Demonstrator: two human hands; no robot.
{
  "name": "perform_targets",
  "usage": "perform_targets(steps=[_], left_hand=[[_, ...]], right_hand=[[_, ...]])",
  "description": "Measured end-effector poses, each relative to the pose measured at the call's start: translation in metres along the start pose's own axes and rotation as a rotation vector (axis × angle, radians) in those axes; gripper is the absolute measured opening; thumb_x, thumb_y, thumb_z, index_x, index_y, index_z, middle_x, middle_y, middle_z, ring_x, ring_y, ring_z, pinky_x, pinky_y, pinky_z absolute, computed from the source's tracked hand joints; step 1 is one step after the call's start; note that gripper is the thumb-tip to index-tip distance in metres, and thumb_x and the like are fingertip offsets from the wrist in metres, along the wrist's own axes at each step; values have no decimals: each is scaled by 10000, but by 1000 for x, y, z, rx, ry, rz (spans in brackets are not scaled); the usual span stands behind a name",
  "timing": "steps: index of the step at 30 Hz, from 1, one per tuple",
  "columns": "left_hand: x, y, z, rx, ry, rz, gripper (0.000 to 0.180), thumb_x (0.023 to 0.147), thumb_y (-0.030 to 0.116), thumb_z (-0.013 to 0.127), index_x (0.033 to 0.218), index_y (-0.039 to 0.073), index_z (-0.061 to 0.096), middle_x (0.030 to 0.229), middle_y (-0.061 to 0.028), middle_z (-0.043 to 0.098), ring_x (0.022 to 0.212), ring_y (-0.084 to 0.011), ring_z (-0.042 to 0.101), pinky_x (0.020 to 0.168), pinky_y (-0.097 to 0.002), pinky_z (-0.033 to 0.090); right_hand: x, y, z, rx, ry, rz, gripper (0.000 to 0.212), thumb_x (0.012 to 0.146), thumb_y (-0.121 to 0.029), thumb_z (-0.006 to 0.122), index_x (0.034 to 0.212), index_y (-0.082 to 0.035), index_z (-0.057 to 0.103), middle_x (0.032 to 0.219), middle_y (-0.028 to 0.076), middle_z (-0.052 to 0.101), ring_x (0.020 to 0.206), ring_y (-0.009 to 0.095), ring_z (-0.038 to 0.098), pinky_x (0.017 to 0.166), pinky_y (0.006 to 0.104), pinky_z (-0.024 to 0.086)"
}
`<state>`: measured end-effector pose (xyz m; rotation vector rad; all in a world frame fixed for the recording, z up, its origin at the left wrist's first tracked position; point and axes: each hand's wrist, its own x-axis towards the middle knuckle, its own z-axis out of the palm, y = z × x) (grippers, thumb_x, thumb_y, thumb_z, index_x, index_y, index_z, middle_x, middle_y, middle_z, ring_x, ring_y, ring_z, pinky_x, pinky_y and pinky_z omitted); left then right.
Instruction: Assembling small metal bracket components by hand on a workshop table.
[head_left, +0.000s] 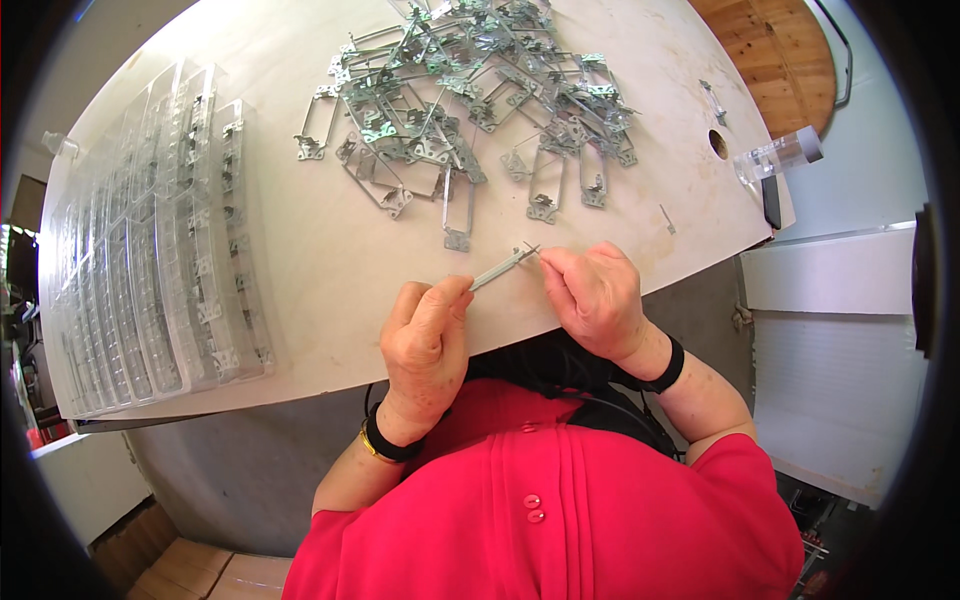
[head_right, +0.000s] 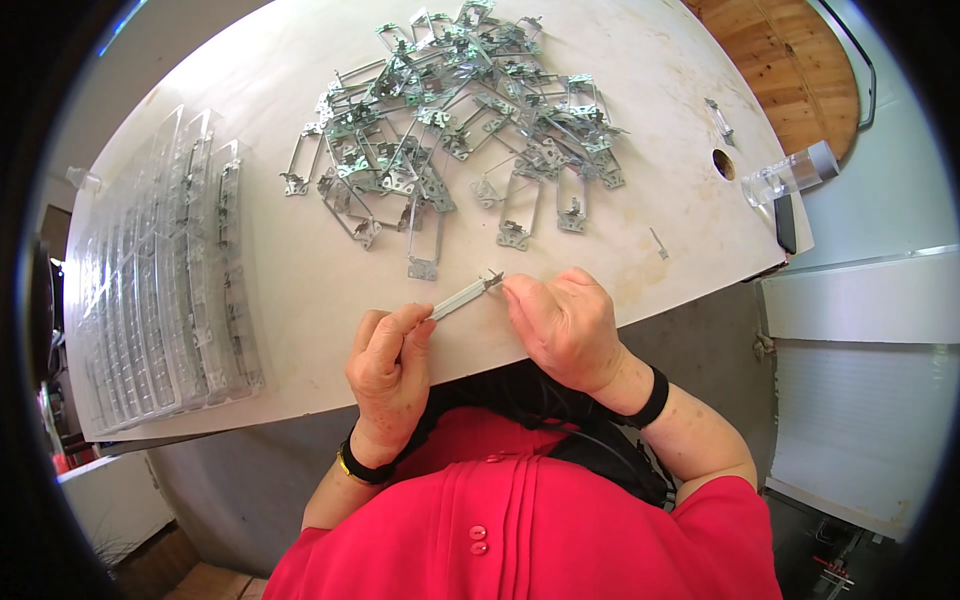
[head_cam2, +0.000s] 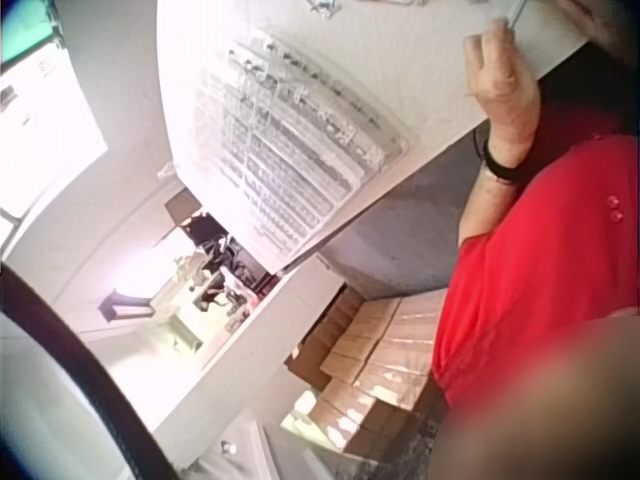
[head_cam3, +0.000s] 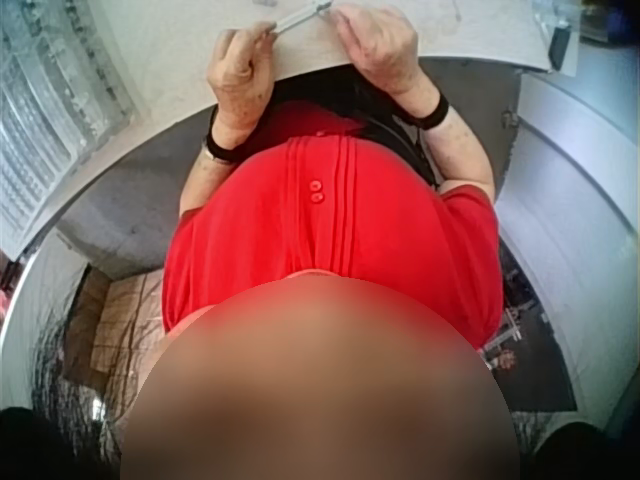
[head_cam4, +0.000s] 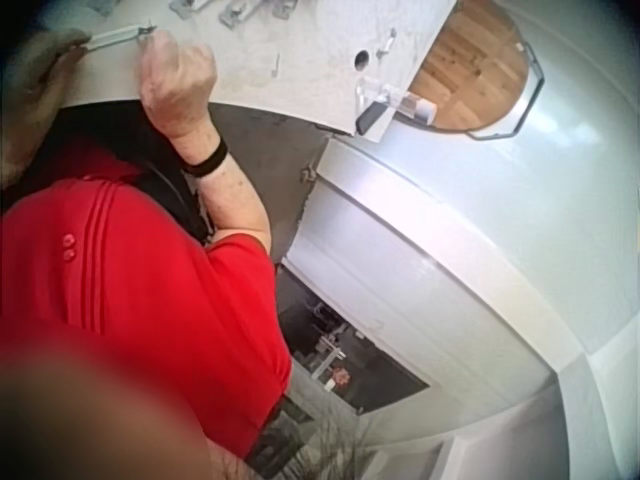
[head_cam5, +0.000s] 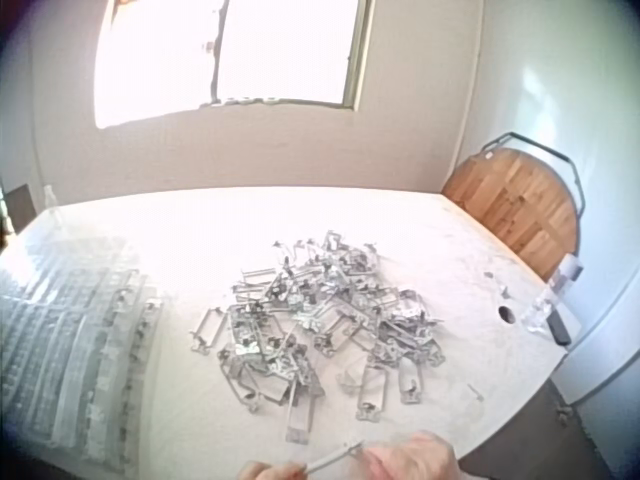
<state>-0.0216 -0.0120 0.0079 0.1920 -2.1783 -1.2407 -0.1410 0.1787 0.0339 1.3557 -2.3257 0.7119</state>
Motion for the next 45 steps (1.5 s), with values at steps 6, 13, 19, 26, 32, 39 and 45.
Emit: perform_targets(steps=[6,13,19,26,32,39,45], left_hand=[[-1,0,0,14,5,12,287,863,-129,746,1112,14,727,798,-109,601,666,-239,597,602,-338,497],[0,1,0,-3,20,9,273,872,-120,742,1105,22,728,783,-104,573,653,-234,573,590,-346,474],[-2,-1,0,-5,12,1,206,920,-68,749,1102,26,734,813,-80,591,677,-188,544,614,-302,457],[-4,-2,1,-8,2,-58,200,921,-68,750,1099,20,723,835,-70,603,690,-160,557,623,-284,463],[-5,-2,2,11,9,-51,201,913,-71,756,1089,21,728,817,-66,592,678,-160,539,615,-286,455],[-1,0,3,18,30,-10,210,896,-88,747,1076,18,723,778,-93,556,644,-219,541,585,-327,454],[-1,0,3,12,41,16,212,895,-89,748,1076,18,722,775,-93,566,658,-222,551,594,-329,466]], right_hand=[[6,-9,-3,35,28,-26,224,855,18,768,1048,-40,669,660,28,577,542,215,563,576,348,430],[6,-5,-3,16,-12,-39,225,857,21,763,1052,-40,667,656,32,580,545,221,572,578,354,437],[3,3,4,44,32,-38,209,871,21,758,1048,-38,663,644,35,585,530,226,566,565,362,427],[5,-9,-6,58,46,-34,210,869,24,765,1041,-49,669,650,32,592,534,225,570,567,350,432],[0,0,-10,66,79,1,203,866,33,758,1022,-61,667,637,20,574,523,220,556,562,345,425],[-1,0,-8,64,66,27,185,874,28,749,1001,-67,655,629,20,567,517,222,548,553,350,408],[-2,-1,-4,93,66,43,179,882,23,747,1008,-62,651,650,33,592,541,231,573,561,357,414]])
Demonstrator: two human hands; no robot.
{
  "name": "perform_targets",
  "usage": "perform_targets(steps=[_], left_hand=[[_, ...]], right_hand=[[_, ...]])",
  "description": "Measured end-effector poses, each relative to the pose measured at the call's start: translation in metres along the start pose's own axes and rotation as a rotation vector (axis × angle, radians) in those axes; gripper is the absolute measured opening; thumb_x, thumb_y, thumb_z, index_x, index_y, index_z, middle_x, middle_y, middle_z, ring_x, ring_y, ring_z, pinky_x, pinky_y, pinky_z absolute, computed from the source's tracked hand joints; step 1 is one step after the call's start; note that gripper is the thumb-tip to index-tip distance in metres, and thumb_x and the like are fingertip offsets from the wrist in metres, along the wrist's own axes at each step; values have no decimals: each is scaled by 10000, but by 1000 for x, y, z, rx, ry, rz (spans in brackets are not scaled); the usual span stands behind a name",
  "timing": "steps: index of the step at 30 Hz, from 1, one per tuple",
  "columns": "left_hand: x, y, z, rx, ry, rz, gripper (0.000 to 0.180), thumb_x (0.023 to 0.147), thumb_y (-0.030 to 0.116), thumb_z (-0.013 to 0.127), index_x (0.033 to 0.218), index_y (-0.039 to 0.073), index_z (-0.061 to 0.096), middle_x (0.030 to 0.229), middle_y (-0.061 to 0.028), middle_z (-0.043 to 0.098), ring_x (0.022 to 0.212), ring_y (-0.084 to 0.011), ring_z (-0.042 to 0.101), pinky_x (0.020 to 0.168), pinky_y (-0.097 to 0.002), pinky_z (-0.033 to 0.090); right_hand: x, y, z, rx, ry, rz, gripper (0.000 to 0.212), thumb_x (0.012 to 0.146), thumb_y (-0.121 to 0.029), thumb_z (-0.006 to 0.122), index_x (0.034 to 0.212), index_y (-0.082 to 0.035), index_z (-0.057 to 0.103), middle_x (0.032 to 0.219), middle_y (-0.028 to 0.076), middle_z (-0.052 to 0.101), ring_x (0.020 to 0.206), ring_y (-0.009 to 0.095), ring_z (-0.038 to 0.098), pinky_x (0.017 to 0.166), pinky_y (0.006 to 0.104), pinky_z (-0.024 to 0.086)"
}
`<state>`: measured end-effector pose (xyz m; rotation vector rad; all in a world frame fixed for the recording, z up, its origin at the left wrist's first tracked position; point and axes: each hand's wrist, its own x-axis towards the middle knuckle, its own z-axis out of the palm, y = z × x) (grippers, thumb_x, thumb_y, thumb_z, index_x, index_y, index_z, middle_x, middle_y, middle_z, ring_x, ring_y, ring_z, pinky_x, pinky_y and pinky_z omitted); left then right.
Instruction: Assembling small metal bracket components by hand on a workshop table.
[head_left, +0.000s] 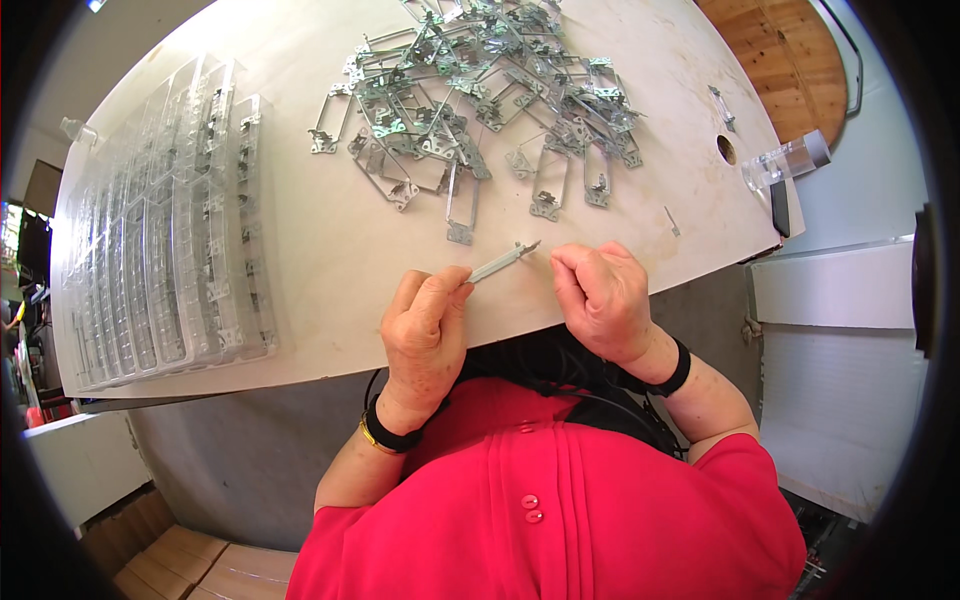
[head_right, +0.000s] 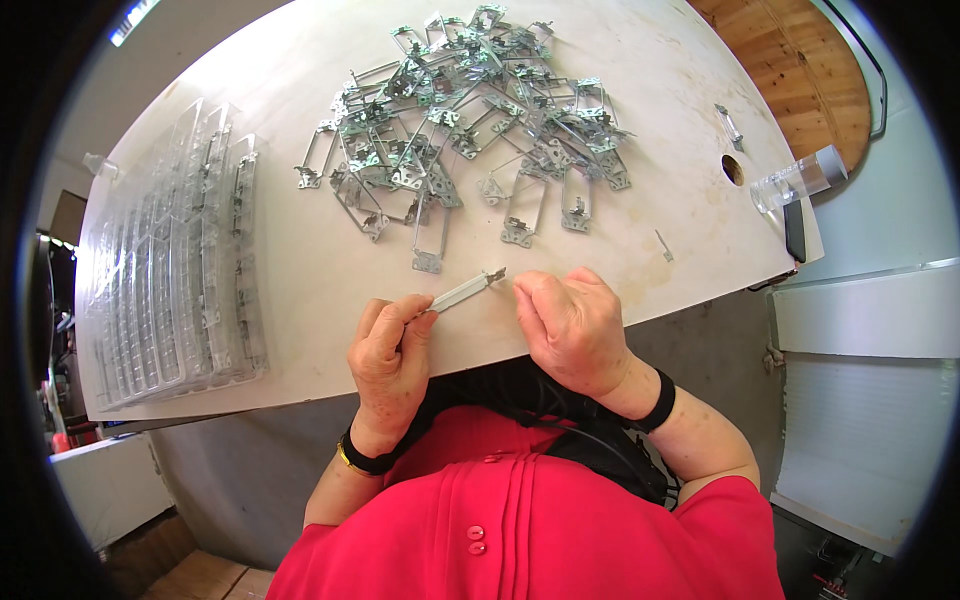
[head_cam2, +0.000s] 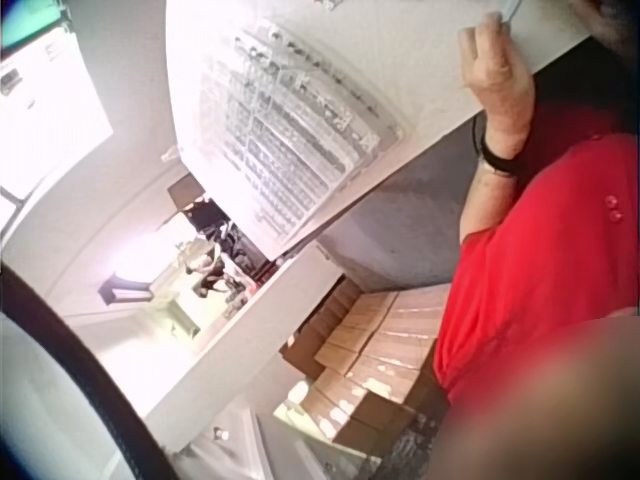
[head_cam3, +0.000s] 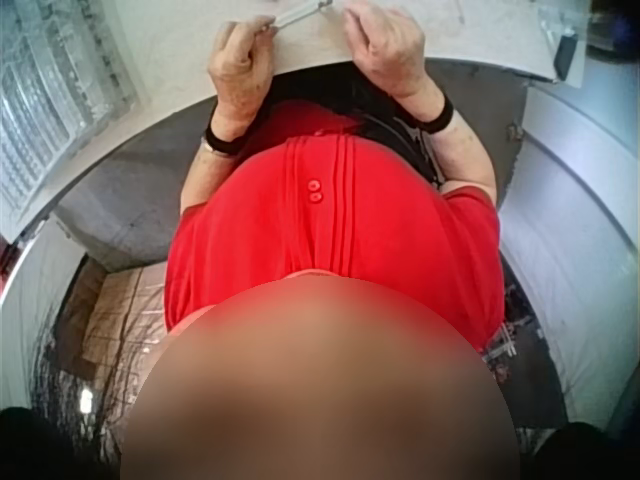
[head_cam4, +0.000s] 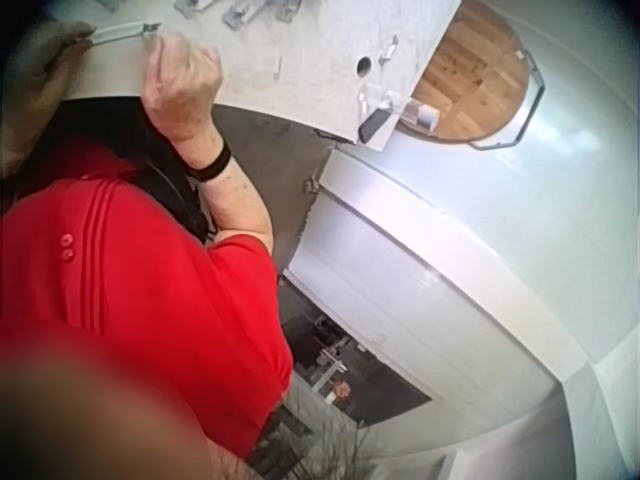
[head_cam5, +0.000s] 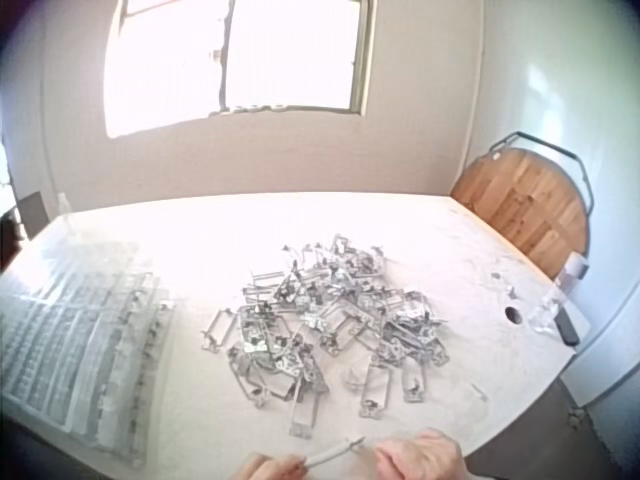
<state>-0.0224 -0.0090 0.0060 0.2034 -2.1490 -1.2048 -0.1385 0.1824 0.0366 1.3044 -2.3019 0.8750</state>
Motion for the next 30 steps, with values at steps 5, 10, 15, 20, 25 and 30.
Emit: perform_targets(steps=[5,10,15,20,25,30], left_hand=[[0,0,-2,13,-13,0,220,890,-91,750,1078,20,725,767,-91,554,657,-223,544,591,-330,460],[1,-1,-1,10,-8,19,225,888,-93,749,1081,21,726,764,-92,547,651,-222,540,588,-331,458],[0,-2,-1,8,-9,27,232,884,-96,749,1083,20,727,763,-93,547,647,-222,539,586,-333,457],[-1,-2,-2,23,-43,-7,181,925,-44,758,1092,23,737,808,-77,616,697,-192,559,626,-304,460],[-1,-1,0,14,-10,32,228,885,-97,747,1079,21,728,756,-93,543,646,-225,537,585,-337,456],[-1,-1,-1,22,-10,37,231,881,-100,748,1077,21,727,755,-96,544,650,-231,541,587,-338,459]], right_hand=[[2,-1,2,5,19,-7,183,883,19,750,1016,-60,654,649,37,590,544,233,577,569,360,422],[1,3,2,-53,-14,-39,190,881,20,752,1026,-55,657,633,34,571,529,235,561,567,362,425],[1,-1,2,-39,-9,-54,208,871,26,754,1039,-47,656,615,27,542,507,231,532,559,360,419],[0,4,2,-79,-8,-73,212,866,28,758,1038,-45,658,615,29,547,508,232,536,556,358,420],[0,-1,2,-44,5,-58,214,865,27,761,1037,-47,658,611,28,541,505,225,534,557,355,420],[0,3,-1,-65,-22,-58,211,869,50,758,1033,-45,667,660,38,593,521,237,545,559,355,421]])
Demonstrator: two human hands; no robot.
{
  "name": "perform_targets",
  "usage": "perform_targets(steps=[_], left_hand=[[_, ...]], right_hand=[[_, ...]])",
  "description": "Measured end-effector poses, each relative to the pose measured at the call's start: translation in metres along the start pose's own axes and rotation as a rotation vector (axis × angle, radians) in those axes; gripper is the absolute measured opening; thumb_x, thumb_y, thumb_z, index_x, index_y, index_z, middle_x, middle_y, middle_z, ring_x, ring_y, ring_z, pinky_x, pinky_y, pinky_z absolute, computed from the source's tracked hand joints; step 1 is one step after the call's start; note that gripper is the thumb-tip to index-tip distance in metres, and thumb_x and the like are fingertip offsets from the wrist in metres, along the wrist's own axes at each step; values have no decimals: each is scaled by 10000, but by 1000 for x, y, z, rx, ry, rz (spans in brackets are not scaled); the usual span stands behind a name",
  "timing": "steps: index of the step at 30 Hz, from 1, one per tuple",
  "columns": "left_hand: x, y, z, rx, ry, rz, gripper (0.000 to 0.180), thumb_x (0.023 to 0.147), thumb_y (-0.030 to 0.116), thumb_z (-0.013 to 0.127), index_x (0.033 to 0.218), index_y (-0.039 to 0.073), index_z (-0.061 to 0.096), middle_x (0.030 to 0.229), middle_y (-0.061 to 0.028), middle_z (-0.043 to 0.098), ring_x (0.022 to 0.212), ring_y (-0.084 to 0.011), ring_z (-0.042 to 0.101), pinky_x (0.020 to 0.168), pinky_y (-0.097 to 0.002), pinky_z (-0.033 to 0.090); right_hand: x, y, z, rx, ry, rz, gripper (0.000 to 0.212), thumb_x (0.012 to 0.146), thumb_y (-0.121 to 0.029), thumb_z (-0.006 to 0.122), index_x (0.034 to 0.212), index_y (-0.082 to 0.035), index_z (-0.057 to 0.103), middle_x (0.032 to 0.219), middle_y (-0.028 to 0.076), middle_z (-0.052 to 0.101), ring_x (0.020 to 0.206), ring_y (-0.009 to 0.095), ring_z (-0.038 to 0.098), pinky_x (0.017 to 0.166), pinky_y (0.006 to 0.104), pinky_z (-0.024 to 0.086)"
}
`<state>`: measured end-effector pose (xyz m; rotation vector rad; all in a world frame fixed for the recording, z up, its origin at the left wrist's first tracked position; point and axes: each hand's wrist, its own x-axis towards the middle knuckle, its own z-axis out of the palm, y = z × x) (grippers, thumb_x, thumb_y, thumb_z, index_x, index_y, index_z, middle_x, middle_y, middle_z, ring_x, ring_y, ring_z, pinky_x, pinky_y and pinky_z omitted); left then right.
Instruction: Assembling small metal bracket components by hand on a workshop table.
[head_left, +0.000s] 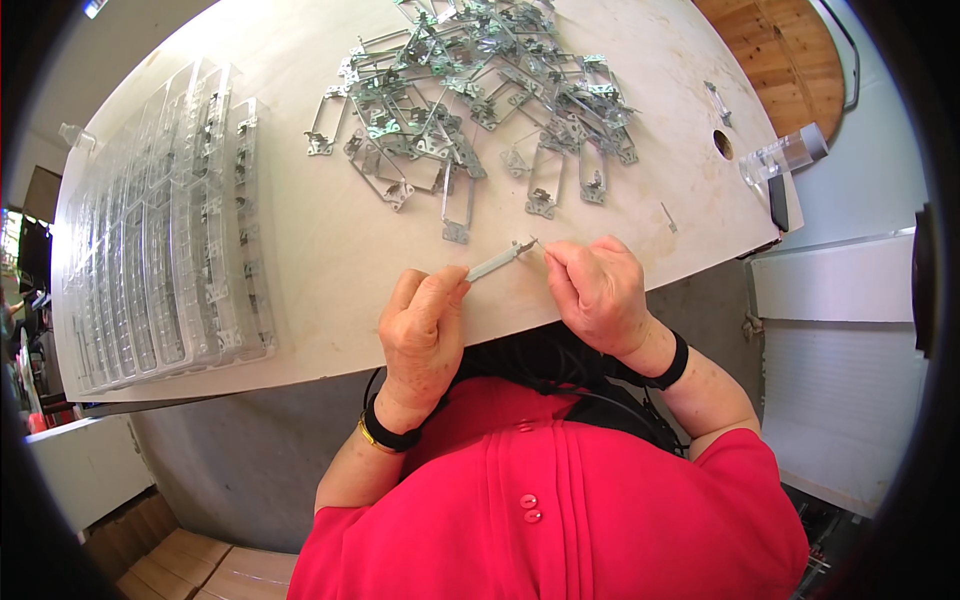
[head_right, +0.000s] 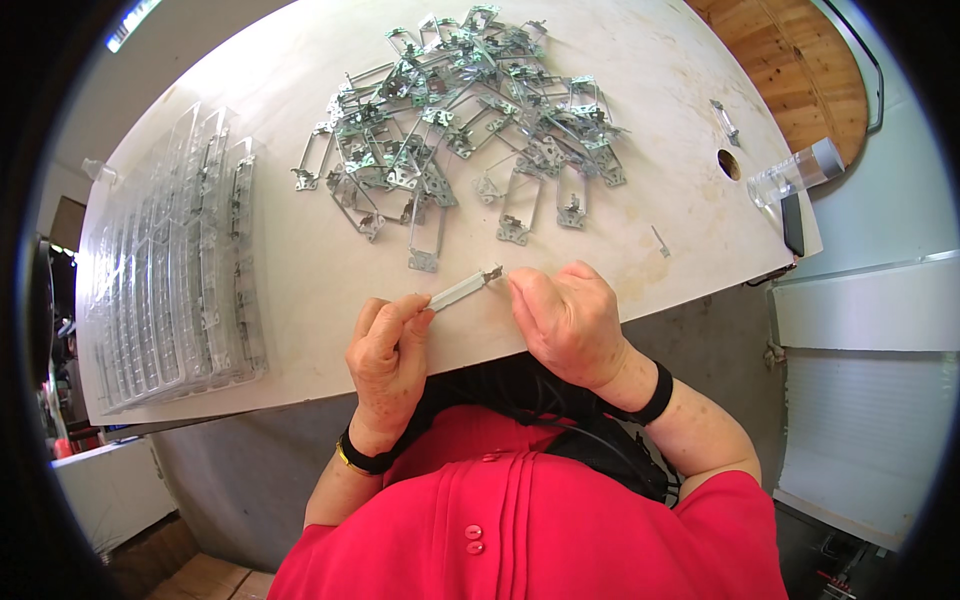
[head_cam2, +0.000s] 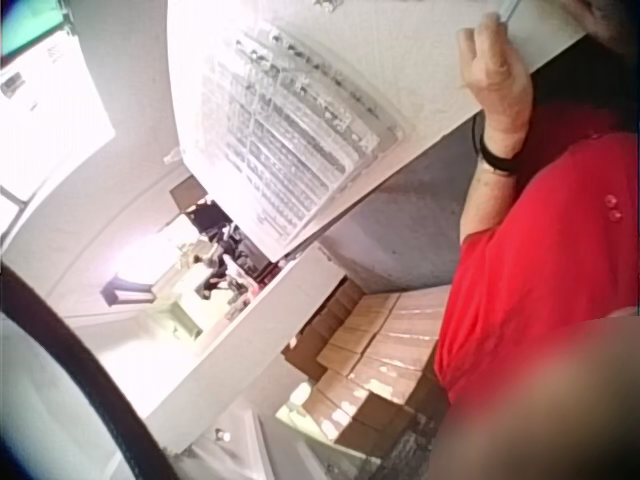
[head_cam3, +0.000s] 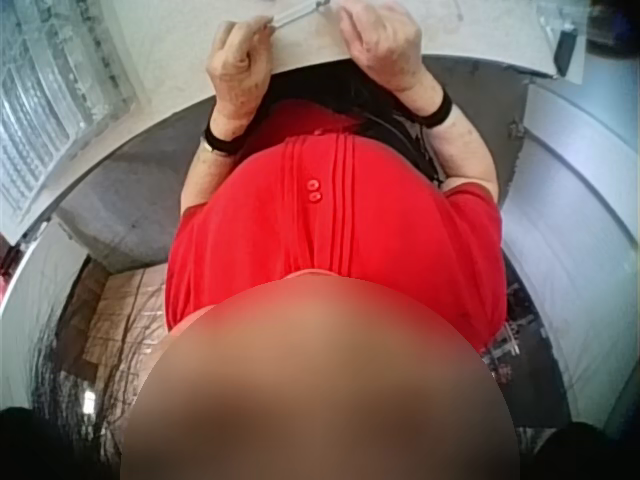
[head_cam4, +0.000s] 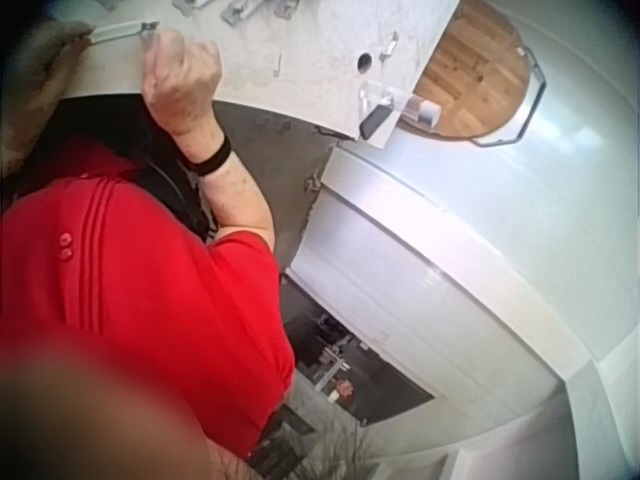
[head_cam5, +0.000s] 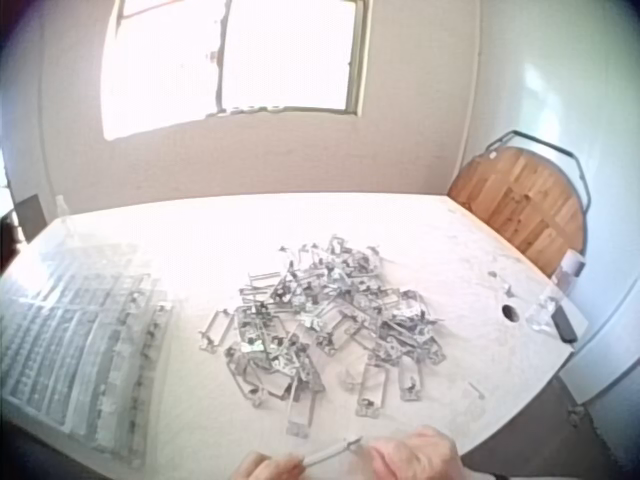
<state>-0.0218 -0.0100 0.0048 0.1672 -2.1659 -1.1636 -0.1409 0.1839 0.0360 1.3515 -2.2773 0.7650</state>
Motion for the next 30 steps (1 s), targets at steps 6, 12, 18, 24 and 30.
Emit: perform_targets(steps=[6,12,18,24,30], left_hand=[[2,2,0,13,-5,-10,233,878,-105,742,1074,18,722,764,-106,562,656,-240,550,595,-342,469],[3,7,0,1,-28,-83,215,882,-99,739,1060,19,722,744,-95,567,667,-236,545,601,-348,465],[3,9,4,9,-17,-73,223,877,-99,746,1061,24,728,721,-88,558,660,-227,515,586,-345,446],[4,8,6,20,-20,-52,222,883,-93,749,1072,22,730,703,-79,545,662,-216,511,579,-341,439],[5,8,6,32,-27,-42,209,889,-86,749,1069,18,726,705,-80,539,659,-212,511,581,-337,439]], right_hand=[[-3,-1,0,21,23,12,205,874,48,755,1033,-45,666,665,40,604,529,236,556,558,356,418],[1,-1,-1,12,17,-7,199,882,17,747,1042,-42,644,647,35,579,541,228,568,578,355,409],[-3,5,0,2,4,11,184,884,11,741,1028,-42,639,662,36,590,550,230,580,584,355,415],[1,2,1,46,26,34,197,876,13,744,1038,-41,647,656,37,593,561,236,595,595,355,435],[0,8,-3,31,30,31,208,870,20,747,1034,-54,642,642,42,583,550,243,584,588,363,431]])
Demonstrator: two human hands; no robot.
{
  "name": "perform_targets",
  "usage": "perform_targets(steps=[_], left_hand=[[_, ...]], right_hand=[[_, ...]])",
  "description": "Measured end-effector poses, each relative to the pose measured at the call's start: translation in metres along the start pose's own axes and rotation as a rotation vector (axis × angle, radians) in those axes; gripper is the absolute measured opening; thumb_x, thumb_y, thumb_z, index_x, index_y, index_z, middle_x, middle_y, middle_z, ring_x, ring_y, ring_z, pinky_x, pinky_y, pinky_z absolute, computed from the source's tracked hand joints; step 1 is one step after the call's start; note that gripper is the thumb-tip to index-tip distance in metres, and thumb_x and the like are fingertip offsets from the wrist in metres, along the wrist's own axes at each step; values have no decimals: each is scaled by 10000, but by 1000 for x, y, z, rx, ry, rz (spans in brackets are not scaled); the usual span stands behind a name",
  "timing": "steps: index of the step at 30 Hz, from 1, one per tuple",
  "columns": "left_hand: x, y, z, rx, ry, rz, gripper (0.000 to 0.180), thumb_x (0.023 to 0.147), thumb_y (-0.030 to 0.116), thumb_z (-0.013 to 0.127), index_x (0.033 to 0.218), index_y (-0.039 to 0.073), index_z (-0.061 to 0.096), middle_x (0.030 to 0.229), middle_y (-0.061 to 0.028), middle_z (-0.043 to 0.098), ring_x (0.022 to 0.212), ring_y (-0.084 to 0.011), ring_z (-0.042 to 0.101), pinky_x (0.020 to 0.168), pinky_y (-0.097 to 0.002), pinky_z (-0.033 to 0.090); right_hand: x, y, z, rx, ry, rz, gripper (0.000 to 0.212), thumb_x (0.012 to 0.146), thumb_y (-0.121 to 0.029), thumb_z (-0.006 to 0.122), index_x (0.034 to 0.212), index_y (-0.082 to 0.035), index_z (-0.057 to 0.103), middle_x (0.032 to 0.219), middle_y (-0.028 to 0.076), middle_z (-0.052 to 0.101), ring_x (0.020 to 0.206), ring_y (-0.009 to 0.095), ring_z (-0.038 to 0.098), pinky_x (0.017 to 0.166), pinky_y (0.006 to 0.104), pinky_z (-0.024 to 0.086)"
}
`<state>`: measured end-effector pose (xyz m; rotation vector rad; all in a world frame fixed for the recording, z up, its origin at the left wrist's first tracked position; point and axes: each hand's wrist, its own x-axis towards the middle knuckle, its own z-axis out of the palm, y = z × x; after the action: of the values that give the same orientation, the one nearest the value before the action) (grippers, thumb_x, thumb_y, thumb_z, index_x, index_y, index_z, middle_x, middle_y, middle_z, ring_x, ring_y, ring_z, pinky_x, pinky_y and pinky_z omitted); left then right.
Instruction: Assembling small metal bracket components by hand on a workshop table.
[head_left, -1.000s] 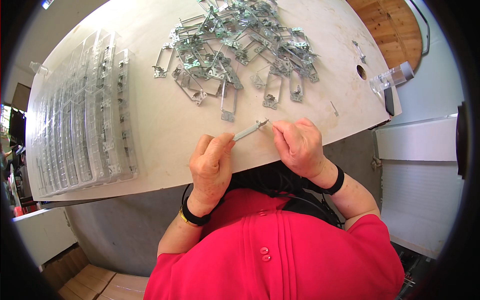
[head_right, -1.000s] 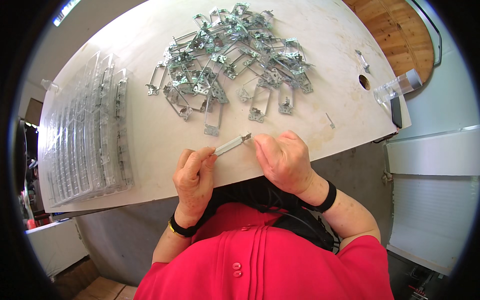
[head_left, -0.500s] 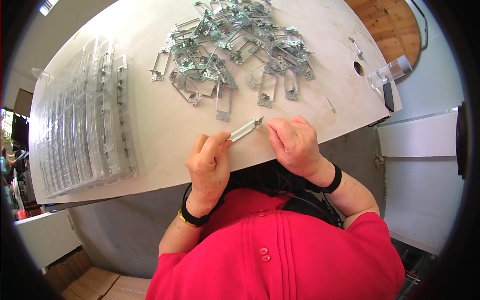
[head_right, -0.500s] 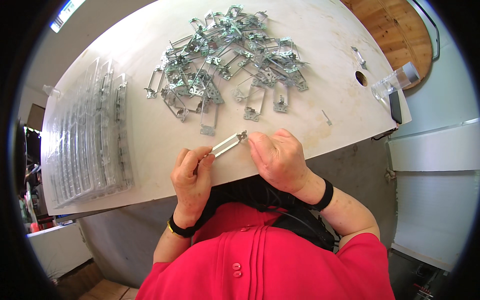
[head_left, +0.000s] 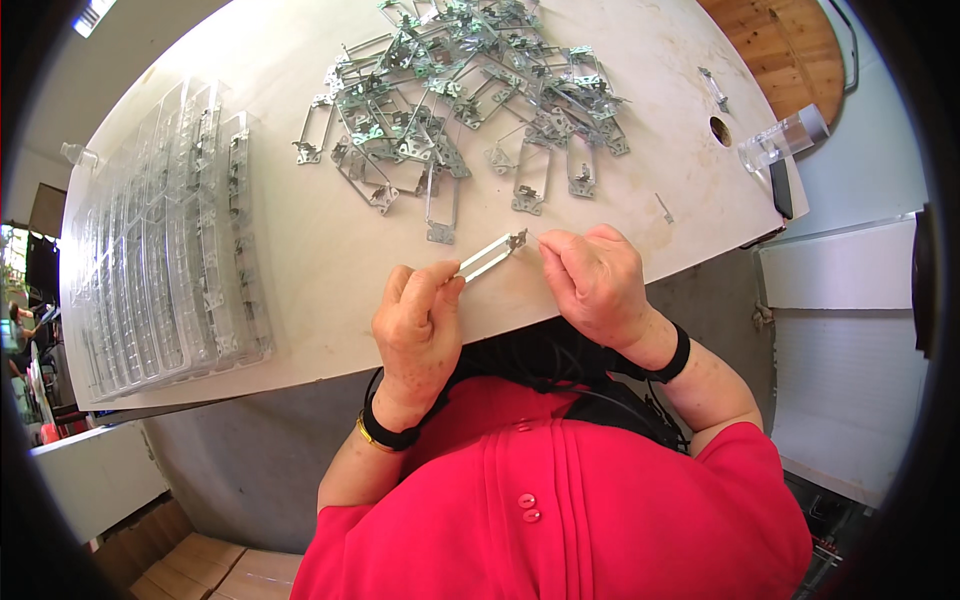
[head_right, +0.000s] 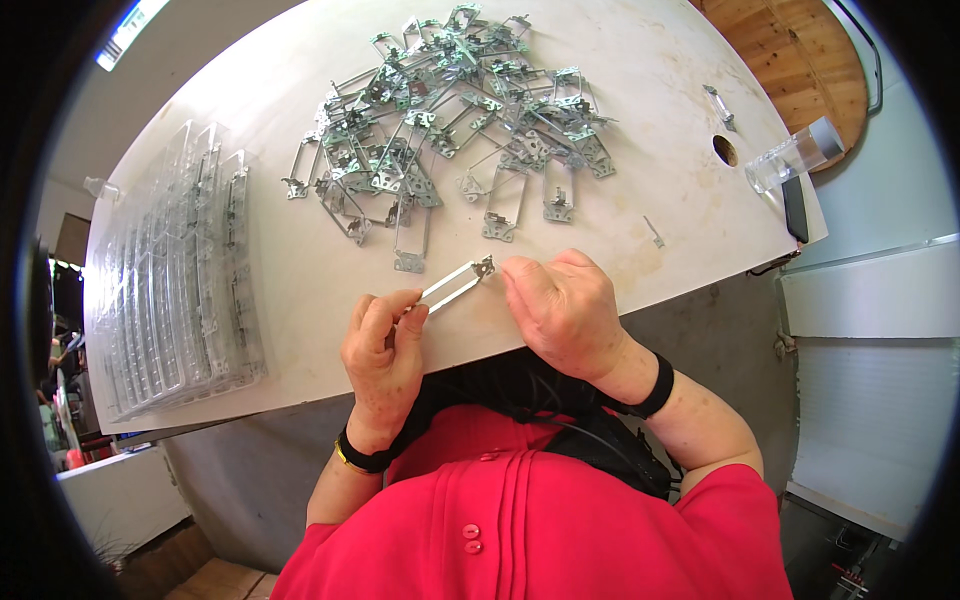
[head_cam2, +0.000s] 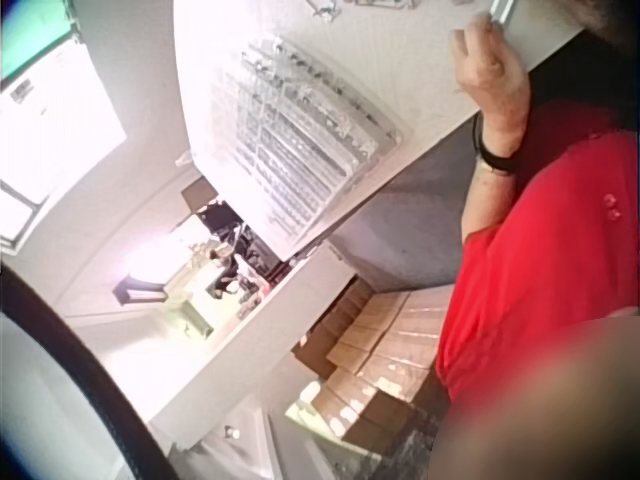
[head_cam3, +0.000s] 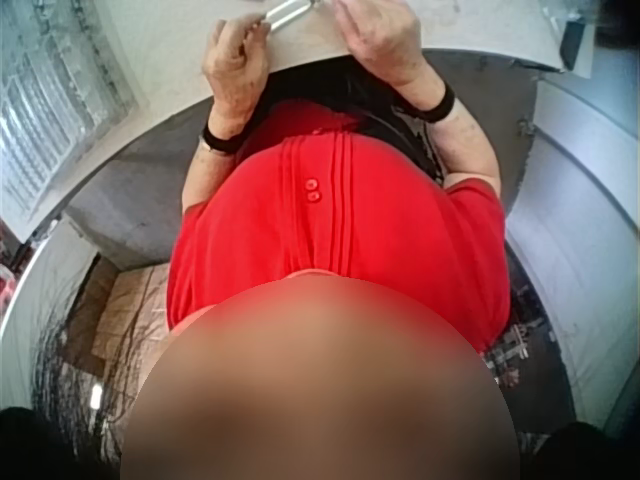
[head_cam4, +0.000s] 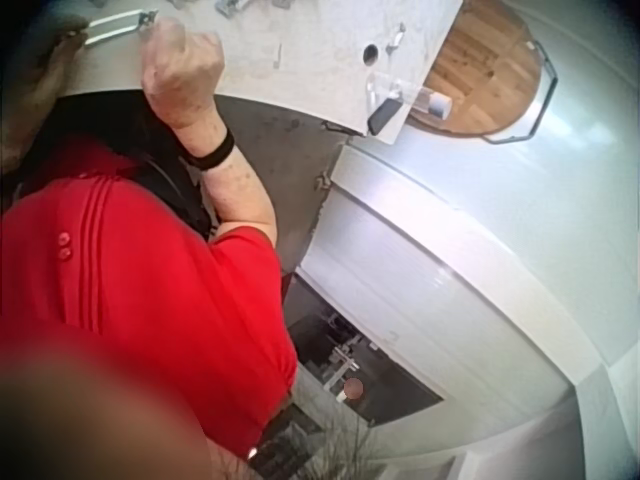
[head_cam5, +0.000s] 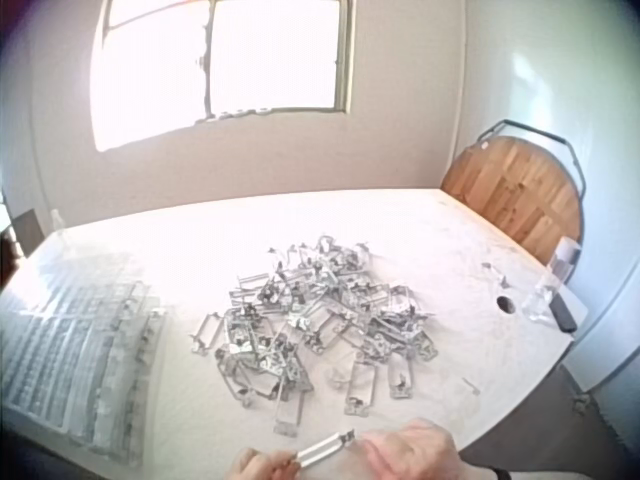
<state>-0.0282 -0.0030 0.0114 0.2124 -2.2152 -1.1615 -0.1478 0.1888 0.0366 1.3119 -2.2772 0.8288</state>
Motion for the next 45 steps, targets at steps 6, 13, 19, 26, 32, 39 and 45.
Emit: perform_targets(steps=[6,13,19,26,32,39,45], left_hand=[[1,-2,1,-31,-22,-51,211,895,-82,748,1077,15,703,791,-90,571,664,-206,550,582,-326,452],[0,-4,4,-74,-10,-77,232,892,-90,741,1095,10,688,823,-95,595,664,-199,573,584,-318,460],[-1,-5,4,-66,-3,-50,220,899,-79,748,1093,13,697,805,-89,581,653,-195,560,581,-318,455],[0,-6,5,-53,10,-40,202,909,-68,751,1089,16,714,738,-73,519,617,-193,480,554,-325,406],[0,-5,5,-43,14,-35,198,910,-69,749,1086,18,718,718,-72,504,624,-200,460,549,-335,394],[1,-4,4,-54,18,-24,198,907,-77,746,1081,13,719,694,-71,483,631,-206,456,548,-342,390],[0,-3,5,-45,15,-32,201,904,-82,744,1080,10,718,696,-73,494,634,-212,458,552,-343,394]], right_hand=[[-6,1,0,20,-2,55,180,882,16,744,994,-66,629,616,46,554,530,257,550,573,378,402],[-2,-2,7,72,-8,72,151,895,10,735,965,-73,630,617,49,562,529,262,549,578,381,397],[0,1,11,54,-45,84,163,896,21,744,1010,-66,665,660,46,617,556,247,593,600,364,436],[0,-3,13,68,-62,112,153,900,15,745,1011,-57,669,667,54,627,560,259,594,606,372,442],[-1,-2,13,75,-66,98,160,893,23,747,1015,-56,678,666,54,625,557,259,591,602,369,438],[1,-5,12,51,-22,56,201,875,43,745,1042,-49,682,660,53,611,557,254,591,596,373,434],[-3,-1,10,18,-62,14,224,859,47,748,1057,-39,687,672,57,620,560,255,595,595,375,436]])
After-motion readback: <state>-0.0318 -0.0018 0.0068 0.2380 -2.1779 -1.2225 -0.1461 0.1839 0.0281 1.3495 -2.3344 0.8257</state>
